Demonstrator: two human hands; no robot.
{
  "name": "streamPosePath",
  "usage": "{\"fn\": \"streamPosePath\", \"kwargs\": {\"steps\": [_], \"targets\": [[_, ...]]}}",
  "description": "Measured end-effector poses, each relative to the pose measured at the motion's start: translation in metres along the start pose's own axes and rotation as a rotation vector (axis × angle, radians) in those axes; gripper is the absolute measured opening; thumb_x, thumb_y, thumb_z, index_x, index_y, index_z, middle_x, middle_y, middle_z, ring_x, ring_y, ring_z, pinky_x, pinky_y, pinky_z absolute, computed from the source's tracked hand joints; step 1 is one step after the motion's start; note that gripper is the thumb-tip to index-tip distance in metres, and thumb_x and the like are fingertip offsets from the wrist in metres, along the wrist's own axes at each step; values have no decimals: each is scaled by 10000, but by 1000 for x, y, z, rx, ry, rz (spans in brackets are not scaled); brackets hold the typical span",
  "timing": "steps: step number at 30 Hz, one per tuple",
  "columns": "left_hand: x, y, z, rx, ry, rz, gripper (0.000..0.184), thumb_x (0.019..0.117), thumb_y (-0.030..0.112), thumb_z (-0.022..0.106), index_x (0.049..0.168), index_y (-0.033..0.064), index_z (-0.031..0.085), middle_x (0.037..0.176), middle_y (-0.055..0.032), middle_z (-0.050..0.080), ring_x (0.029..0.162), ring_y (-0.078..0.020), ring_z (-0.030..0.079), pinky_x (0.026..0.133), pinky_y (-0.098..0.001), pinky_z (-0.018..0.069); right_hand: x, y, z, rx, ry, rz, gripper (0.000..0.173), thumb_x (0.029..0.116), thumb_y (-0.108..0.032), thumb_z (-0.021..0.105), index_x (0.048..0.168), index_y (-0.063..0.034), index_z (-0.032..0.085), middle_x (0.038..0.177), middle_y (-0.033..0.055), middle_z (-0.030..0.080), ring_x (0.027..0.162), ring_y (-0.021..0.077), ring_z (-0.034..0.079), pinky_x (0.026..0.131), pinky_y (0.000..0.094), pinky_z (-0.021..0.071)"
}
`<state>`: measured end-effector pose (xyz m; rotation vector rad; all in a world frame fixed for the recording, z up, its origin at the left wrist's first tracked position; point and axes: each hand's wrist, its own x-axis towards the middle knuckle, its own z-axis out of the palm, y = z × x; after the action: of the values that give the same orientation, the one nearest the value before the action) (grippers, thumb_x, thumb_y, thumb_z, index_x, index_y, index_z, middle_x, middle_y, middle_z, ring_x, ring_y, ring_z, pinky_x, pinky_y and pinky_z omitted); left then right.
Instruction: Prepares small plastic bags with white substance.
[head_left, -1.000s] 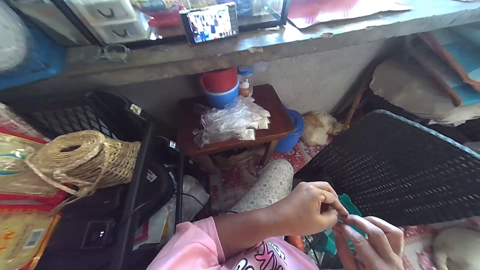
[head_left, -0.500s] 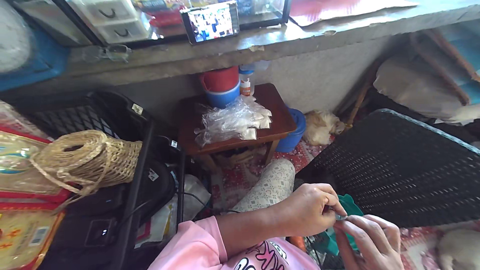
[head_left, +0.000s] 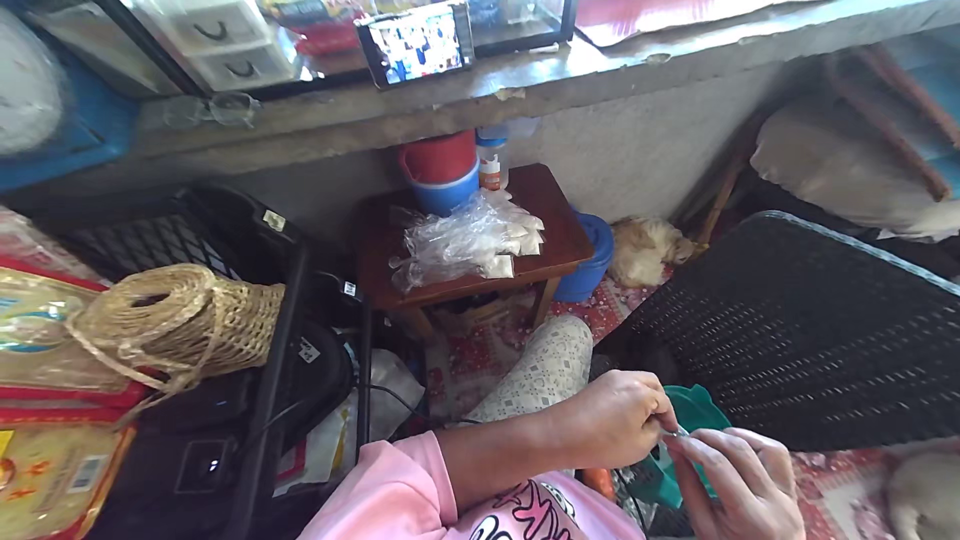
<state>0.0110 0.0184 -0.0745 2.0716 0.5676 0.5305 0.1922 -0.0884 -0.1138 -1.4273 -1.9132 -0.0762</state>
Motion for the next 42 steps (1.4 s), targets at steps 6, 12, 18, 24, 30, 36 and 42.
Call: {"fn": "streamPosePath", "kwargs": {"steps": [6, 12, 18, 24, 30, 36, 42], "targets": [[1, -1, 4, -11, 47, -11, 184, 964, -11, 569, 999, -29, 749, 1077, -147, 695, 984, -192, 671, 898, -302, 547, -1, -3, -1, 21, -37, -9, 112, 988, -170, 625, 968, -135, 730, 981, 32, 717, 1066, 225, 575, 969, 360, 409], [1, 1, 6, -7, 68, -21, 131, 919, 6, 640, 975, -14, 756, 1068, -134, 696, 925, -172, 669, 844, -287, 552, -3, -5, 1, 2, -48, 3, 115, 979, -167, 631, 961, -129, 739, 997, 46, 723, 1070, 242, 585, 965, 378, 421], [0, 1, 2, -43, 38, -2, 183, 908, -64, 586, 961, -27, 757, 1072, -142, 707, 994, -186, 677, 895, -307, 549, -5, 0, 1, -2, -39, 23, 136, 993, -170, 618, 1036, -149, 746, 1029, 46, 724, 1074, 247, 584, 954, 392, 421], [-1, 0, 1, -93, 63, 9, 178, 929, -58, 588, 961, -20, 759, 1073, -137, 705, 998, -170, 674, 892, -287, 550, -6, 0, 6, 149, -7, 40, 108, 974, -183, 646, 1048, -144, 715, 1025, 17, 706, 1089, 179, 576, 994, 318, 416], [1, -3, -1, -79, 55, 2, 170, 949, -27, 599, 990, -13, 764, 1081, -138, 702, 983, -167, 673, 885, -283, 552, -6, 2, -3, 428, 141, 97, 188, 958, -170, 695, 1141, -207, 715, 1198, -50, 636, 1199, 104, 585, 1014, 259, 511], [3, -9, -9, -24, 150, 3, 168, 943, -7, 608, 988, 11, 770, 1078, -104, 718, 984, -123, 682, 878, -263, 570, -7, 22, -28, 311, 195, 157, 130, 973, -154, 675, 1086, -193, 725, 1149, -35, 664, 1125, 105, 629, 959, 272, 548], [1, -21, -14, -20, 219, -47, 168, 930, 18, 665, 1043, 84, 770, 1127, -7, 704, 910, -75, 696, 792, -267, 628, -31, 52, -62, 294, 331, 478, 155, 959, -109, 674, 1106, -66, 704, 1073, -17, 698, 947, 55, 676, 843, 248, 594]]}}
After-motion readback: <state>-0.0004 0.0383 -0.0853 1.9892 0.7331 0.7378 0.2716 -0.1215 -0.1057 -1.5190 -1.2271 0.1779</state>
